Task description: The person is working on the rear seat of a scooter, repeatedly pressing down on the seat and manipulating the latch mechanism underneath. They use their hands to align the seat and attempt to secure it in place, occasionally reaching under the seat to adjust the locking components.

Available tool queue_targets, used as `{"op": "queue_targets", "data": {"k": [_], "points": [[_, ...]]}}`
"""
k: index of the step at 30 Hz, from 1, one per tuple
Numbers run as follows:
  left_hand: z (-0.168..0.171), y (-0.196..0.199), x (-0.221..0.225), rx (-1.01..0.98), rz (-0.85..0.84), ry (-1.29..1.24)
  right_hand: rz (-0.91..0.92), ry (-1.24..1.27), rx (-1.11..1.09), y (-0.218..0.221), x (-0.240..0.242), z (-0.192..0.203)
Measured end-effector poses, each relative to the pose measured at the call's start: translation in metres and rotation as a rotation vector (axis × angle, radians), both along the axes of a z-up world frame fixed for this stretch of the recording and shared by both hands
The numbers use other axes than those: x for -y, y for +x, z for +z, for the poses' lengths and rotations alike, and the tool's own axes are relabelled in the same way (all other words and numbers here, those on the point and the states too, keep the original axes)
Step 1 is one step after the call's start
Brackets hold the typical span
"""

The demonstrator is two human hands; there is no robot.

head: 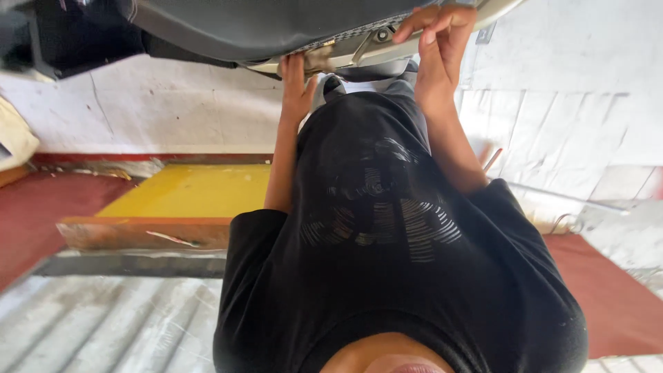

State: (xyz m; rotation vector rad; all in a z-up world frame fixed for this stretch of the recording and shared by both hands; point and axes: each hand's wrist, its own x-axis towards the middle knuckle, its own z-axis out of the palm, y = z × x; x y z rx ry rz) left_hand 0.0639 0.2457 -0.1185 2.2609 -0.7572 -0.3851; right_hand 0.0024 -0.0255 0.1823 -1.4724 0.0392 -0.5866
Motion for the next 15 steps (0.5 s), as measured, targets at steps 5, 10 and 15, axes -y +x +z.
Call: {"op": "queue_targets", "data": {"k": [5, 10, 15], "points": [[0.020, 0.011, -0.005, -0.015, 0.001, -0.090, -0.076, 0.109, -0.006, -0.004, -0.001, -0.029], [0.065, -0.002, 0.059, -0.066, -0.313, -0.114, -0.145, -0.100, -0.073, -0.003, 0.004, -0.046], [0.066, 0.009, 0.040, -0.054, -0.324, -0.004, -0.208, -0.514, -0.119, 0.002, 0.029, -0.023]]}}
